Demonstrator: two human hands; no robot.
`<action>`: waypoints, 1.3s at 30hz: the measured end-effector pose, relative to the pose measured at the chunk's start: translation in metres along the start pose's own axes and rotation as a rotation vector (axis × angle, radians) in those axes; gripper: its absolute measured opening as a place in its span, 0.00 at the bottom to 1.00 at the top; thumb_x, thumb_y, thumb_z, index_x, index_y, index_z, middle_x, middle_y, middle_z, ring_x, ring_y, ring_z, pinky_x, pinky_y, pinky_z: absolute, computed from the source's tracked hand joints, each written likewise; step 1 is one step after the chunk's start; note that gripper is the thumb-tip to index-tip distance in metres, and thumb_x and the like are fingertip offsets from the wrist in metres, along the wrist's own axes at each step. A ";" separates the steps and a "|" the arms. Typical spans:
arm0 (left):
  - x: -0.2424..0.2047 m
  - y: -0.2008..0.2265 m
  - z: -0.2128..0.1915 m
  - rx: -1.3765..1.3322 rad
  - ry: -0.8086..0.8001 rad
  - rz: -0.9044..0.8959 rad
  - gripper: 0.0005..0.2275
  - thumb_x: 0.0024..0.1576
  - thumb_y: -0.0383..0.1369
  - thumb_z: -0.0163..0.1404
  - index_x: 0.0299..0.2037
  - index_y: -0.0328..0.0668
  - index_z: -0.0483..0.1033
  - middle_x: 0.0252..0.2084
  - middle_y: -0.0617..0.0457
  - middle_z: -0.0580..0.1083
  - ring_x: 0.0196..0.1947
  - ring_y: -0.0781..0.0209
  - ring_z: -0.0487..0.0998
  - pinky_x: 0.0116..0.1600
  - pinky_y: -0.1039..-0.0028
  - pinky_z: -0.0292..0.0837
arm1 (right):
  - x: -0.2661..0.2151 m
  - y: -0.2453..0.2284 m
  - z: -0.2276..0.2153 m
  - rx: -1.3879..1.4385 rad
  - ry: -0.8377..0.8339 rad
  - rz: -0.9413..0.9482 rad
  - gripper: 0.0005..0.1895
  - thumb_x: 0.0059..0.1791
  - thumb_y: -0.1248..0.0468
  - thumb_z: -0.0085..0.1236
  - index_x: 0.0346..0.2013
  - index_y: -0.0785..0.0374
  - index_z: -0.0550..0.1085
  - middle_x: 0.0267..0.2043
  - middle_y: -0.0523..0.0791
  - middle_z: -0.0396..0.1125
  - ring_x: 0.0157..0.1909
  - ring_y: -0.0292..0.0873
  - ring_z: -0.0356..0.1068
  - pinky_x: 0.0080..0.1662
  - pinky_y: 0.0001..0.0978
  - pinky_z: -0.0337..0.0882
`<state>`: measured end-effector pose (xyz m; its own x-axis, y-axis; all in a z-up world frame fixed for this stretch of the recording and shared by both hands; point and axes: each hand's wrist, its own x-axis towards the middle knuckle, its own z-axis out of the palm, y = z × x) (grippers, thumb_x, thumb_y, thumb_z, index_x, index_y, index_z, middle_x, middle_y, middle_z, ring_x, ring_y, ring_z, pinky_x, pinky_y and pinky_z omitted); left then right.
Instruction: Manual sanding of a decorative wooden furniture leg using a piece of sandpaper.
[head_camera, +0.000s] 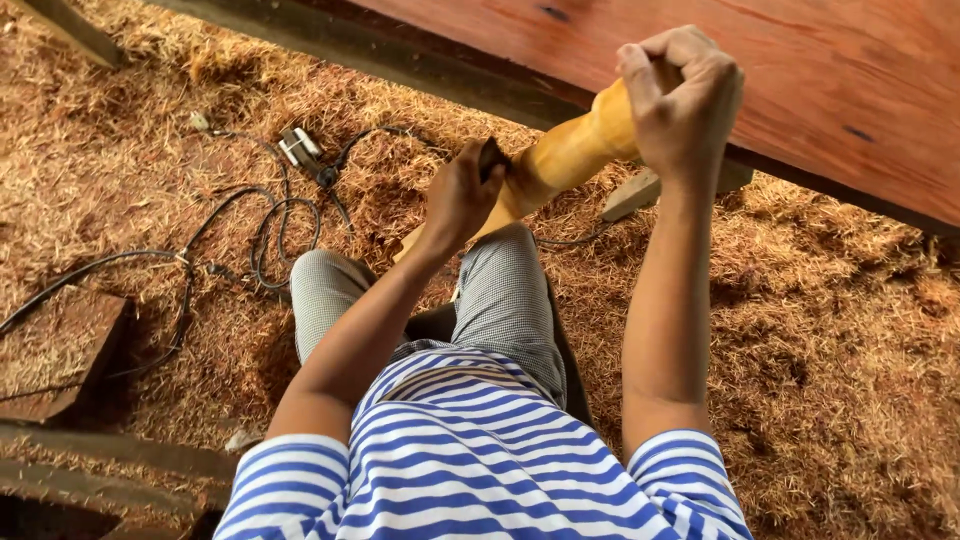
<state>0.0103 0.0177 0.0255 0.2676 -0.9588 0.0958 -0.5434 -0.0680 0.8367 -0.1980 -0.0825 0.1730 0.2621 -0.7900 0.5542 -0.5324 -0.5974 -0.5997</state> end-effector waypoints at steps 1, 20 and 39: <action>0.012 -0.009 0.012 0.016 0.011 0.037 0.11 0.62 0.32 0.54 0.50 0.34 0.75 0.33 0.40 0.81 0.26 0.50 0.83 0.30 0.62 0.81 | 0.000 -0.002 -0.002 0.019 0.013 -0.040 0.08 0.53 0.63 0.61 0.30 0.60 0.80 0.32 0.43 0.75 0.32 0.37 0.72 0.39 0.31 0.71; -0.075 -0.034 0.002 -0.260 0.085 -0.109 0.13 0.65 0.33 0.49 0.53 0.30 0.69 0.34 0.40 0.79 0.22 0.57 0.79 0.23 0.69 0.79 | 0.009 -0.015 0.016 -0.189 0.186 0.058 0.08 0.51 0.63 0.64 0.26 0.58 0.80 0.24 0.42 0.75 0.25 0.38 0.73 0.34 0.34 0.72; -0.013 -0.019 0.017 -0.204 0.138 -0.007 0.12 0.65 0.32 0.48 0.54 0.31 0.70 0.34 0.42 0.80 0.23 0.58 0.81 0.25 0.67 0.81 | 0.005 -0.030 0.034 -0.320 0.418 -0.025 0.03 0.44 0.68 0.59 0.26 0.56 0.76 0.29 0.40 0.72 0.34 0.42 0.70 0.39 0.40 0.72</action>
<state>0.0037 0.0267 -0.0007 0.3848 -0.9106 0.1506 -0.3727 -0.0040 0.9279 -0.1536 -0.0735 0.1742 -0.0311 -0.6146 0.7882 -0.7665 -0.4915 -0.4135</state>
